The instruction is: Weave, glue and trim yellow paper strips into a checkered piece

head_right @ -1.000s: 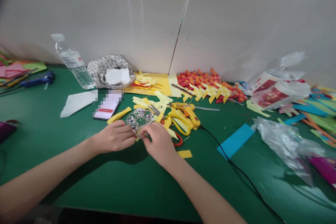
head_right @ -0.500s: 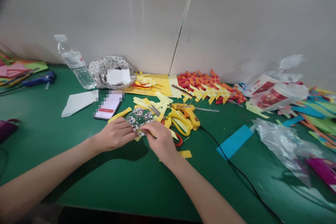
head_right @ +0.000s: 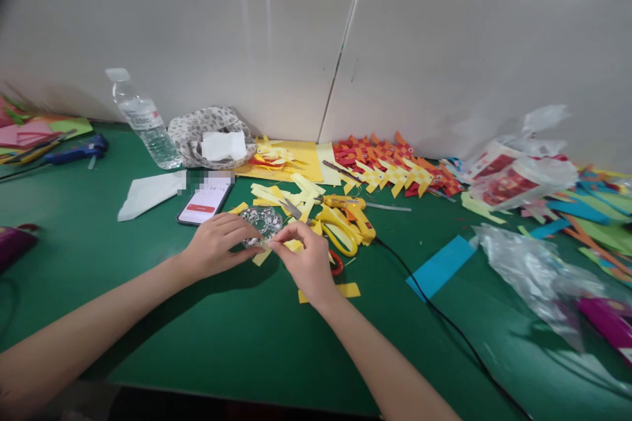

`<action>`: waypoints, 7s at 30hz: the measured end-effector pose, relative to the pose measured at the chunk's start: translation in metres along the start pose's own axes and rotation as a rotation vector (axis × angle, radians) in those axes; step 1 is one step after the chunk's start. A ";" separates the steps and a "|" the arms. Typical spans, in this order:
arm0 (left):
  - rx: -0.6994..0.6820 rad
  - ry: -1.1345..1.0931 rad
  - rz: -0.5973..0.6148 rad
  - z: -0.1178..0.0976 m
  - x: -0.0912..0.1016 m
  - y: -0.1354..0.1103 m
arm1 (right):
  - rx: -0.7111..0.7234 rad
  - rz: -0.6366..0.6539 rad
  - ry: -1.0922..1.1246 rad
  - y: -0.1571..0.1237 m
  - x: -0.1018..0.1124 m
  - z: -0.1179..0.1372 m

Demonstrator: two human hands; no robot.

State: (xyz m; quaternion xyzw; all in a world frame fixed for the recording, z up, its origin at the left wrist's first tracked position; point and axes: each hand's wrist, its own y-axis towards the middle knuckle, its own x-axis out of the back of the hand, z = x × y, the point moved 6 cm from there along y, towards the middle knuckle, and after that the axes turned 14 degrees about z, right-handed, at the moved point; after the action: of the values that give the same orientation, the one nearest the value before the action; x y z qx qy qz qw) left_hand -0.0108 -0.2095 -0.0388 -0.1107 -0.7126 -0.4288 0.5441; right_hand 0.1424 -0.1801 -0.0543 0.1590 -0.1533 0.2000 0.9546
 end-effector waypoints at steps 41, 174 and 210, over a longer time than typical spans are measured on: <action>0.564 -1.744 0.235 -0.017 -0.042 -0.002 | -0.029 0.074 0.414 0.003 -0.014 -0.005; 0.754 -1.555 0.176 -0.004 -0.046 -0.013 | 0.132 0.114 0.072 0.000 0.007 0.017; 0.734 -1.514 0.195 -0.003 -0.046 -0.013 | 0.151 0.120 0.056 -0.001 0.005 0.017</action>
State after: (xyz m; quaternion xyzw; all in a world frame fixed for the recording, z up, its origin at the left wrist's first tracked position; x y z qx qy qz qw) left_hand 0.0010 -0.2049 -0.0854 -0.2455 -0.9660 0.0686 -0.0440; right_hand 0.1438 -0.1851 -0.0377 0.2155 -0.1205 0.2720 0.9301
